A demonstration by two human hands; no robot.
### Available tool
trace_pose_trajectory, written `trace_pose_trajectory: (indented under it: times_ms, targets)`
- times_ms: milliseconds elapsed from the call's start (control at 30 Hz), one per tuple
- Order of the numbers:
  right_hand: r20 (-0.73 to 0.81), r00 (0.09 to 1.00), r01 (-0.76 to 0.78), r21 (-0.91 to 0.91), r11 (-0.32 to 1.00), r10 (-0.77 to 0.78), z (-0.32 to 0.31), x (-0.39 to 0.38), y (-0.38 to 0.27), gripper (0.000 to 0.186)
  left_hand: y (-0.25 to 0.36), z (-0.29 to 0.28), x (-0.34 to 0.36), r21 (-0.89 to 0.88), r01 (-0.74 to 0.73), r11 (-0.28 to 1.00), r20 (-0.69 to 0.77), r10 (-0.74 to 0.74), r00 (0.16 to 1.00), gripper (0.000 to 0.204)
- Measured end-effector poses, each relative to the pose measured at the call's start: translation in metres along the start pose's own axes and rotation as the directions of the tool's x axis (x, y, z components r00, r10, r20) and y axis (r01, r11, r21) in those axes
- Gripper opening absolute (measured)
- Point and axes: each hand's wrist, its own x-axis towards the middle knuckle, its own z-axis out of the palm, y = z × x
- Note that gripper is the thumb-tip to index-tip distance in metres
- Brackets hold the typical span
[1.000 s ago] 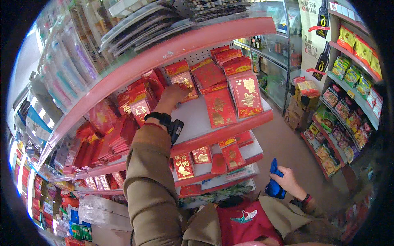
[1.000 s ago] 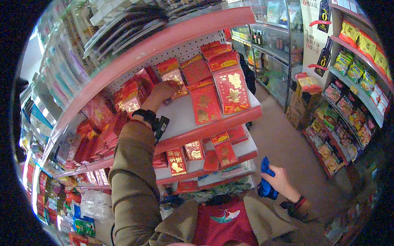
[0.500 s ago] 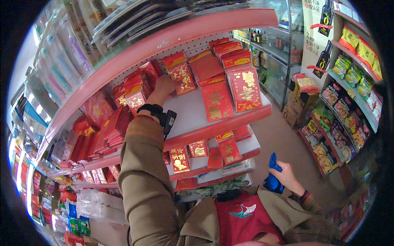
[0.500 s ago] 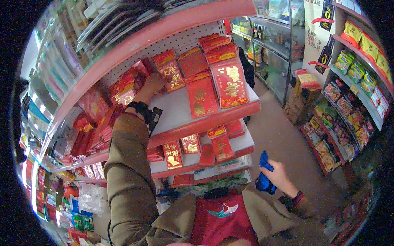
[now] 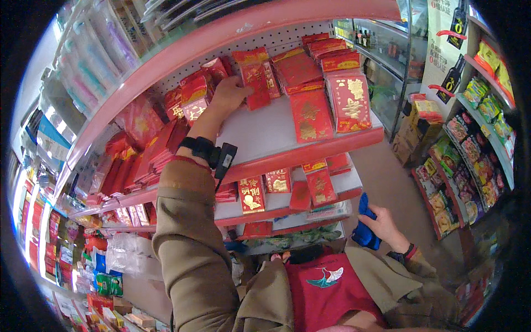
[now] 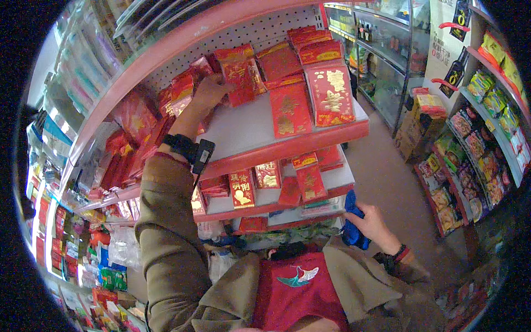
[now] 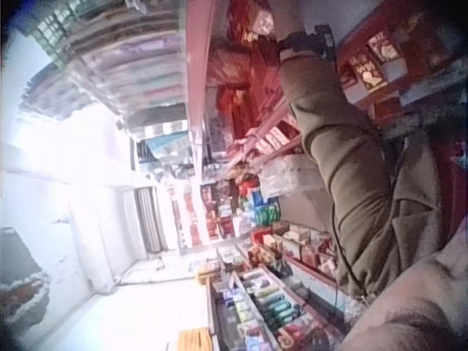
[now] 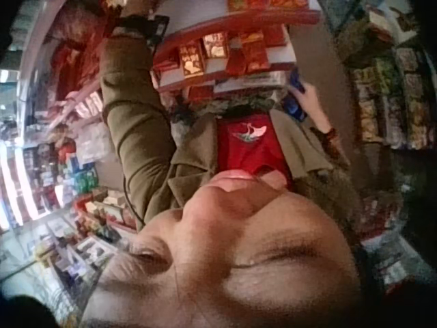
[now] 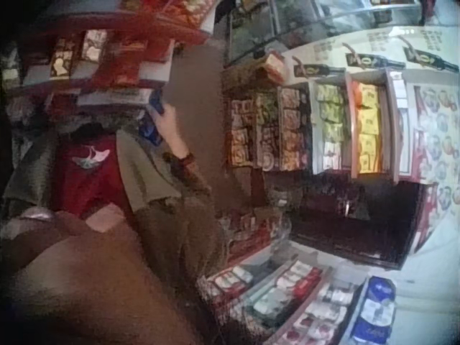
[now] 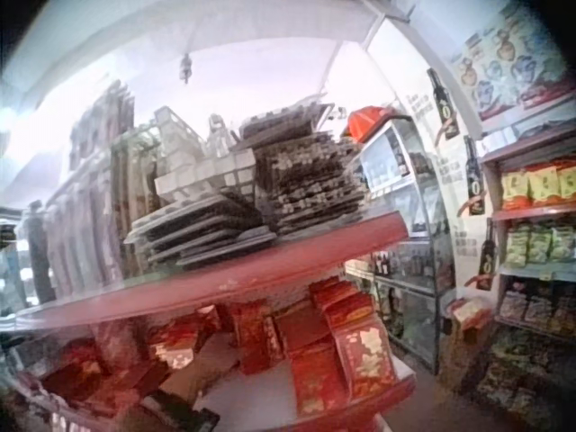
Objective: The person wipes the surfaces of red envelopes on a store shelf using a blue cloth. They pick up each envelope, wipe it, and place it back on the shelf, repeating this process for multiple items.
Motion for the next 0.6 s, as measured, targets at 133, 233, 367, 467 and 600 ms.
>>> trace_pose_trajectory:
  times_ms: [133,233,367,467,600]
  targets:
    - [0.055,0.998,0.001,0.051,0.999,-0.004,0.008,0.002,-0.004,0.026,0.020,-0.013,-0.044,-0.341,-0.024,0.940,-0.044,0.009,0.999,0.023]
    - [0.108,0.993,-0.053,-0.020,0.998,0.055,0.017,0.007,0.001,0.028,0.025,-0.029,-0.089,-0.578,0.065,0.814,-0.006,-0.084,0.996,0.014]
    - [0.132,0.991,-0.002,0.057,0.998,-0.005,0.029,0.010,0.004,0.028,0.020,-0.034,-0.147,-0.825,-0.004,0.565,-0.074,-0.102,0.992,0.011]
    - [0.175,0.984,-0.002,0.105,0.994,-0.017,0.037,0.011,-0.003,0.028,0.013,-0.034,-0.186,-0.907,-0.038,0.419,-0.113,-0.157,0.981,0.009]
    - [0.217,0.970,0.085,0.111,0.990,-0.107,0.047,0.022,-0.024,0.028,0.005,-0.028,-0.228,-0.939,-0.005,0.345,-0.105,-0.273,0.956,0.007]
